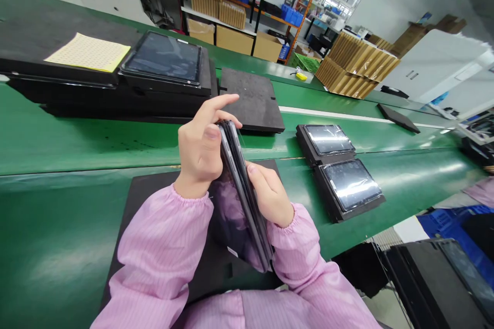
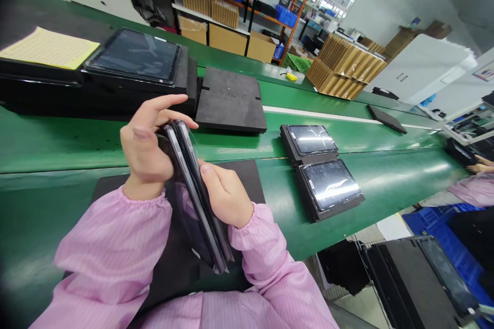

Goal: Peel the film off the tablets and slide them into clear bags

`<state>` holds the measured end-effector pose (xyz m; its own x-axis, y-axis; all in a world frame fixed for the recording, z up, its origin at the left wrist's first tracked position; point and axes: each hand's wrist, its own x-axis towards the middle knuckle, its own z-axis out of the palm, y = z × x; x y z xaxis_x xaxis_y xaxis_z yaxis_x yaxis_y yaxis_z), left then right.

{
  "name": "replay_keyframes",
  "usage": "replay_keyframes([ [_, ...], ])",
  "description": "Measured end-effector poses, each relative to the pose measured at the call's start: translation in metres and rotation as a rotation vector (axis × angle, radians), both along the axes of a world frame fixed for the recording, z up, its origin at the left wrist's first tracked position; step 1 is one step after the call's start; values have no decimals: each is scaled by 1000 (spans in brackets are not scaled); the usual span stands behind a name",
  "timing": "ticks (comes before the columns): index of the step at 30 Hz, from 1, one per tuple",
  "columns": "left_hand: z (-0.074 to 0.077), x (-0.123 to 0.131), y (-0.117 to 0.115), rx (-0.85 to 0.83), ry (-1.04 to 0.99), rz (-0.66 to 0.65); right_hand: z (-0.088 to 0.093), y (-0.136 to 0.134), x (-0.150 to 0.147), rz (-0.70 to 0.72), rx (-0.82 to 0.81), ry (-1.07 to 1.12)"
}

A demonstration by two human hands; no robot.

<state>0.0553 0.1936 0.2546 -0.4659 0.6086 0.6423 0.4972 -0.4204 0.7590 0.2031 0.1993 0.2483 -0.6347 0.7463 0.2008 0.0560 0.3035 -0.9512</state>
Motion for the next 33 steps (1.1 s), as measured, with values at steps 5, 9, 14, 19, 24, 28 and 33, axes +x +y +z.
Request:
replay_keyframes([
  [5, 2, 1, -2, -3, 10, 42, 1, 1, -1, -6, -34, 8],
  [9, 3, 4, -4, -5, -5, 52, 0, 0, -1, 0, -38, 16],
  [14, 5, 4, -5, 4, -28, 43, -1, 0, 1, 17, -15, 21],
  [19, 3, 6, -4, 44, -57, 1, 12, -11, 4, 58, 94, -142],
  [24, -5, 3, 1, 102, -133, -105, 14, -32, 4, -85, 234, -374],
  [28, -8, -18, 10, 64, -141, -111, 11, -44, 3, -158, 282, -419],
  [33, -4, -29, 19, -110, -243, -283, 14, -50, 4, -135, 257, -311],
])
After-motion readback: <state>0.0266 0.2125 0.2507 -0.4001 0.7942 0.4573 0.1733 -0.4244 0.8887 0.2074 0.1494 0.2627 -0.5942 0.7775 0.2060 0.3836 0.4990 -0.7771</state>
